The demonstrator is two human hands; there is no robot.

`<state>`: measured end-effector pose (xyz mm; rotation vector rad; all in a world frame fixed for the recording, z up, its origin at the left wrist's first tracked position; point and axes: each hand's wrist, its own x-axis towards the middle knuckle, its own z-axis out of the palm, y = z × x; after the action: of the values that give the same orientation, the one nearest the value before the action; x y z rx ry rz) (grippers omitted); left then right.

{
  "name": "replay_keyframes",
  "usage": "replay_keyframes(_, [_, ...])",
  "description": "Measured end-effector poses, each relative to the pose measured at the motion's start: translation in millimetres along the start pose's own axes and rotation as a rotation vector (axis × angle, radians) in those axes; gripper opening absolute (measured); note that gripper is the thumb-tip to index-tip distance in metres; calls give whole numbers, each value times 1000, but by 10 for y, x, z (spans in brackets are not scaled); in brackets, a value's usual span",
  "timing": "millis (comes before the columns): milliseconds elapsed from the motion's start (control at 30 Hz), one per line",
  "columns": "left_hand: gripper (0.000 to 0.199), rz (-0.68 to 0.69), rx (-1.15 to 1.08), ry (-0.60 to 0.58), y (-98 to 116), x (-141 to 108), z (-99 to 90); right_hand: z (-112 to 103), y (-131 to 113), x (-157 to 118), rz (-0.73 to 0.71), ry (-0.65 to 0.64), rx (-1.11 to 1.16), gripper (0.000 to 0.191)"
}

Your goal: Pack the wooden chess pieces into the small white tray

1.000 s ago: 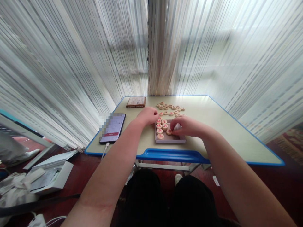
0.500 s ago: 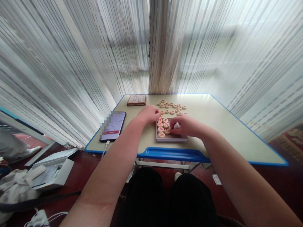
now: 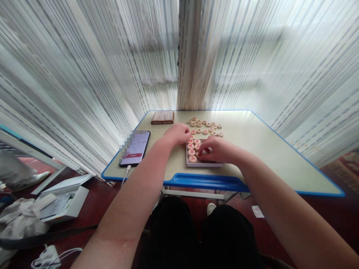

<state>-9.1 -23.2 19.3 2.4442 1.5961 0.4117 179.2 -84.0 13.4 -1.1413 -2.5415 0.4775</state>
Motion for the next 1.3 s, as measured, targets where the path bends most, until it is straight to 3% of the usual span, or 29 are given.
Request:
replay_keyframes(467, [27,5,-61,-7,15,-5,-11,-57,-17,-23,39,22,19,11])
replay_keyframes(1300, [26,24,-39,-15,-30,21,30,-20,89,7,-35,21,64,14])
